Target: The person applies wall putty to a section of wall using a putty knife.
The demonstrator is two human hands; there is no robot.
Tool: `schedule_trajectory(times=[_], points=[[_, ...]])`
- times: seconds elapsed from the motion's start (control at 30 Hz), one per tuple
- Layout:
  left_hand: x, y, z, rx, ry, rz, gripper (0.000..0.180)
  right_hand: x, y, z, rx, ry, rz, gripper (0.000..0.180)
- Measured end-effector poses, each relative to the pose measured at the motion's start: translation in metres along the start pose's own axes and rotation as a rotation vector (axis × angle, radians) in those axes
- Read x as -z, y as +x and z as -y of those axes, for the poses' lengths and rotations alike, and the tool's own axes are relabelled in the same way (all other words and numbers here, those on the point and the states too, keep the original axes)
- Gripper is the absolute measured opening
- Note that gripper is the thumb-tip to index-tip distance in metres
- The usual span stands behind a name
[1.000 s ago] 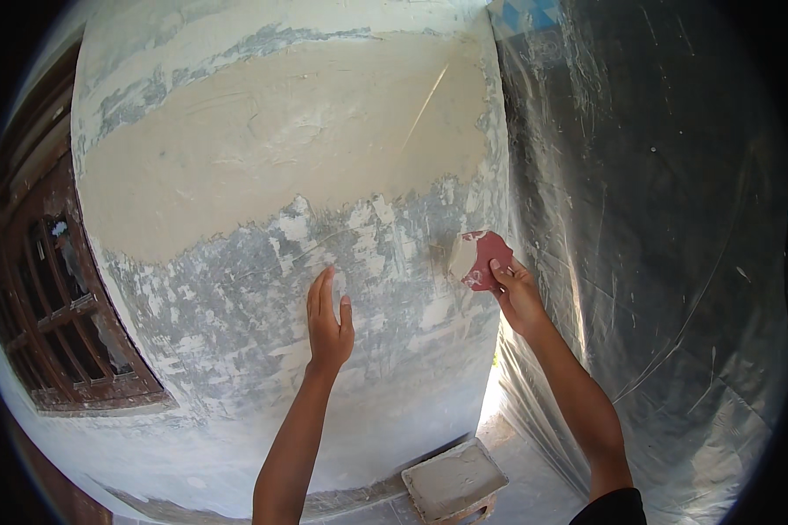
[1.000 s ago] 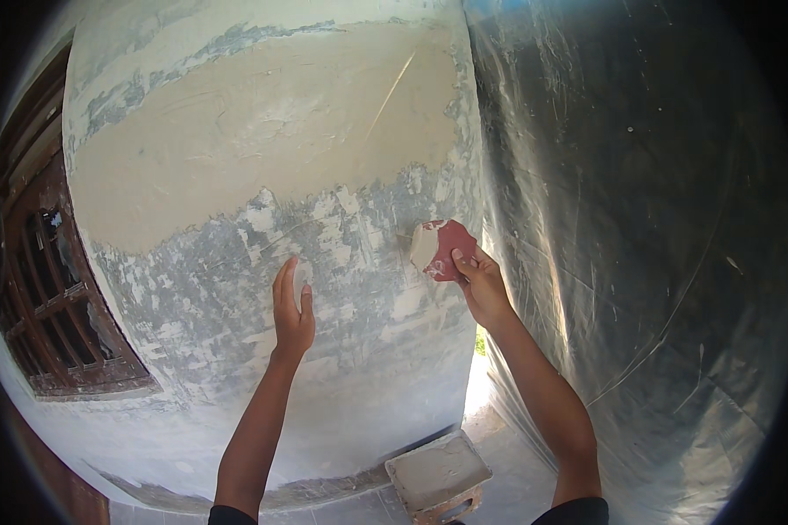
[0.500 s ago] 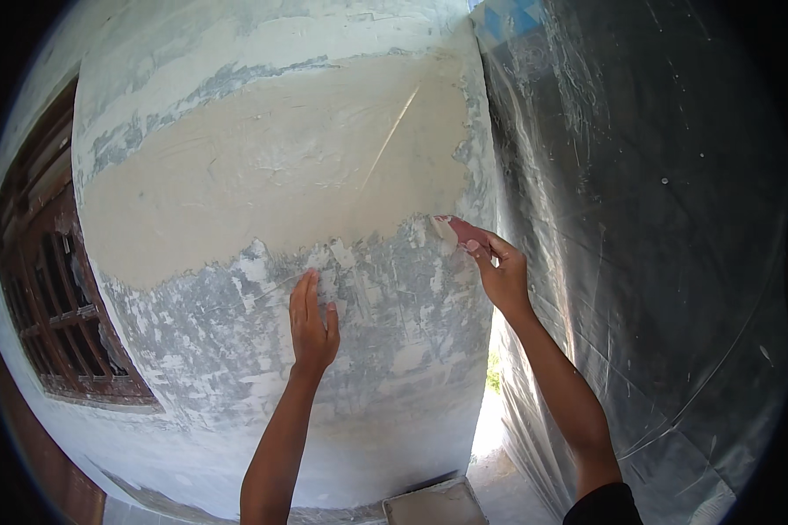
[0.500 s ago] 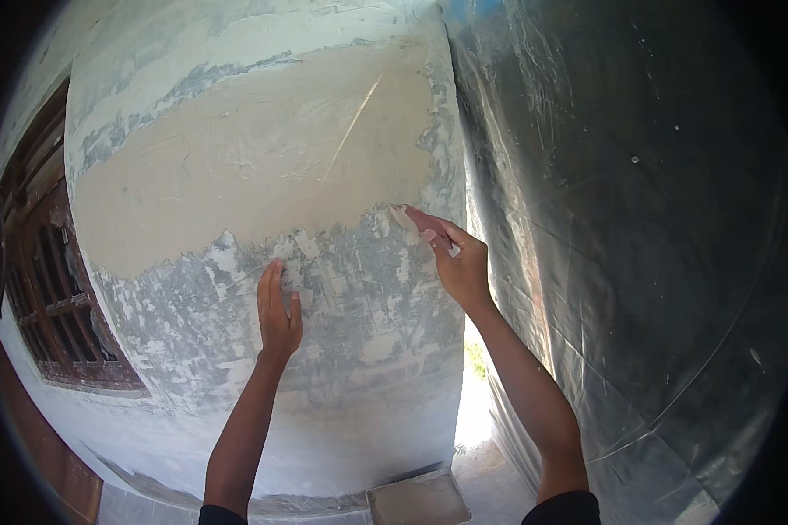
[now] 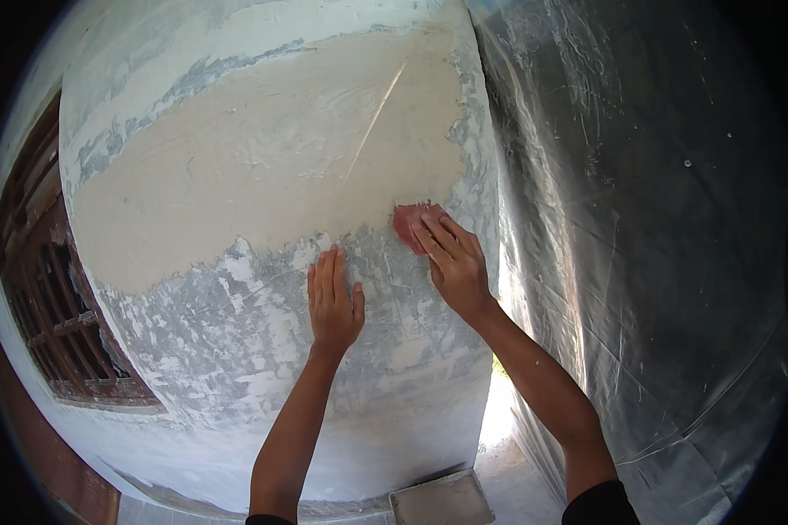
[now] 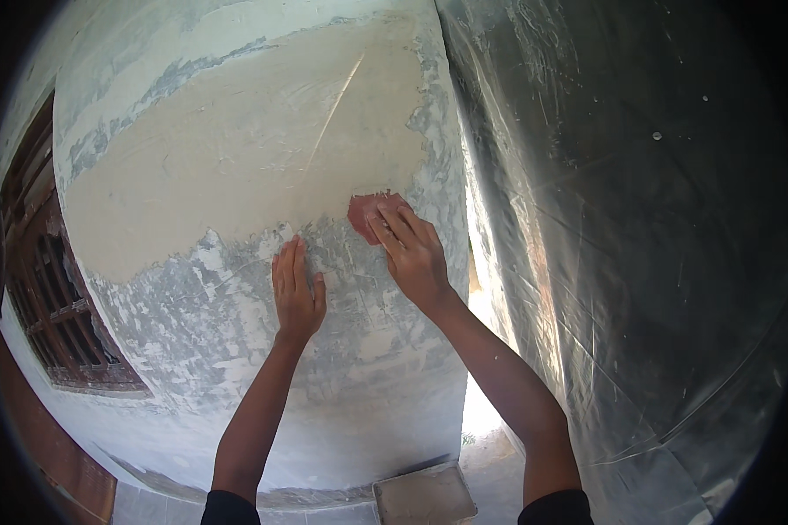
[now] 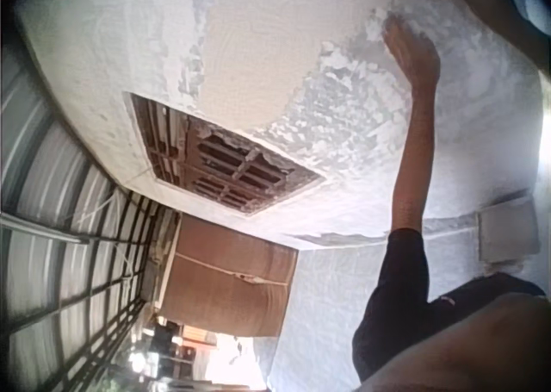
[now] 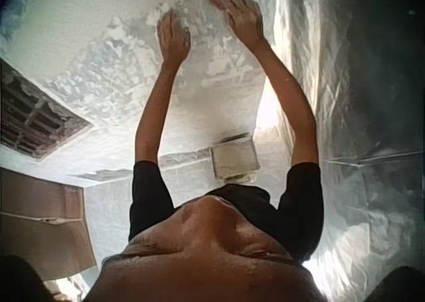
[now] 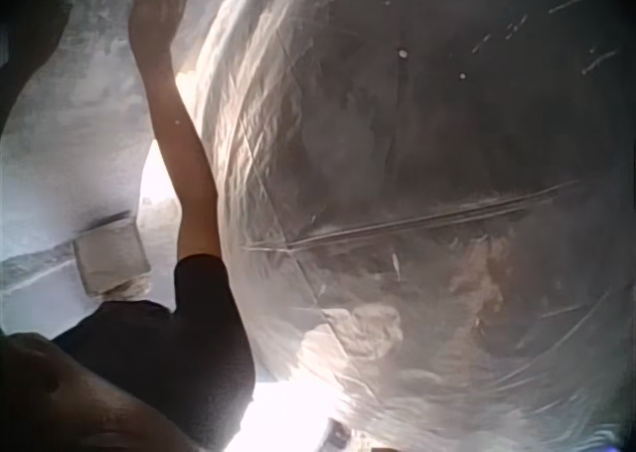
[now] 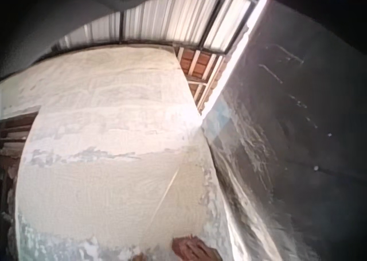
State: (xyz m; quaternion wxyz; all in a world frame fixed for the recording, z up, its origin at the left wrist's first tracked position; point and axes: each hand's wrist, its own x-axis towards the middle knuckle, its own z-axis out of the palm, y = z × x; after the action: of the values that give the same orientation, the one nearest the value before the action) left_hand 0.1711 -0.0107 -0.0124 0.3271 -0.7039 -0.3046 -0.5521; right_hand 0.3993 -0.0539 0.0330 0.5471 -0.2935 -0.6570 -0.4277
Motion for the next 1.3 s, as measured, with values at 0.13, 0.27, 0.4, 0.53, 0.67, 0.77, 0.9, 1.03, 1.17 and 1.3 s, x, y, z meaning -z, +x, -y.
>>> schedule_trajectory(times=[0.13, 0.27, 0.4, 0.53, 0.67, 0.77, 0.9, 1.03, 1.17, 1.3], points=[[-0.006, -0.004, 0.008, -0.009, -0.018, 0.027, 0.059, -0.019, -0.008, 0.002, -0.007, -0.093, 0.031, 0.051], [-0.008, -0.005, 0.012, -0.032, 0.008, 0.031, 0.059, -0.03, -0.01, 0.003, 0.0, -0.149, 0.082, 0.047], [-0.01, -0.007, 0.013, -0.041, 0.024, 0.026, 0.058, -0.029, -0.003, 0.009, 0.063, -0.342, 0.217, 0.049], [-0.011, -0.006, 0.011, -0.047, 0.059, 0.014, 0.057, -0.027, 0.001, 0.013, 0.056, -0.421, 0.383, 0.053], [-0.011, -0.006, 0.012, -0.052, 0.075, 0.013, 0.057, -0.025, 0.003, 0.015, 0.041, -0.438, 0.469, 0.052], [-0.013, -0.007, 0.013, -0.054, 0.077, 0.018, 0.056, -0.024, 0.002, 0.013, 0.075, -0.455, 0.482, 0.051], [-0.012, -0.008, 0.014, -0.054, 0.085, 0.025, 0.055, -0.022, -0.003, 0.015, 0.095, -0.458, 0.485, 0.05], [-0.011, -0.008, 0.013, -0.058, 0.067, 0.01, 0.055, -0.019, -0.011, 0.017, 0.103, -0.42, 0.495, 0.049], [-0.01, -0.006, 0.014, -0.062, 0.022, 0.016, 0.055, -0.015, -0.033, 0.02, 0.116, -0.441, 0.516, 0.048], [-0.005, -0.005, 0.012, -0.071, -0.01, 0.014, 0.057, -0.008, -0.068, 0.025, 0.108, -0.385, 0.549, 0.05]])
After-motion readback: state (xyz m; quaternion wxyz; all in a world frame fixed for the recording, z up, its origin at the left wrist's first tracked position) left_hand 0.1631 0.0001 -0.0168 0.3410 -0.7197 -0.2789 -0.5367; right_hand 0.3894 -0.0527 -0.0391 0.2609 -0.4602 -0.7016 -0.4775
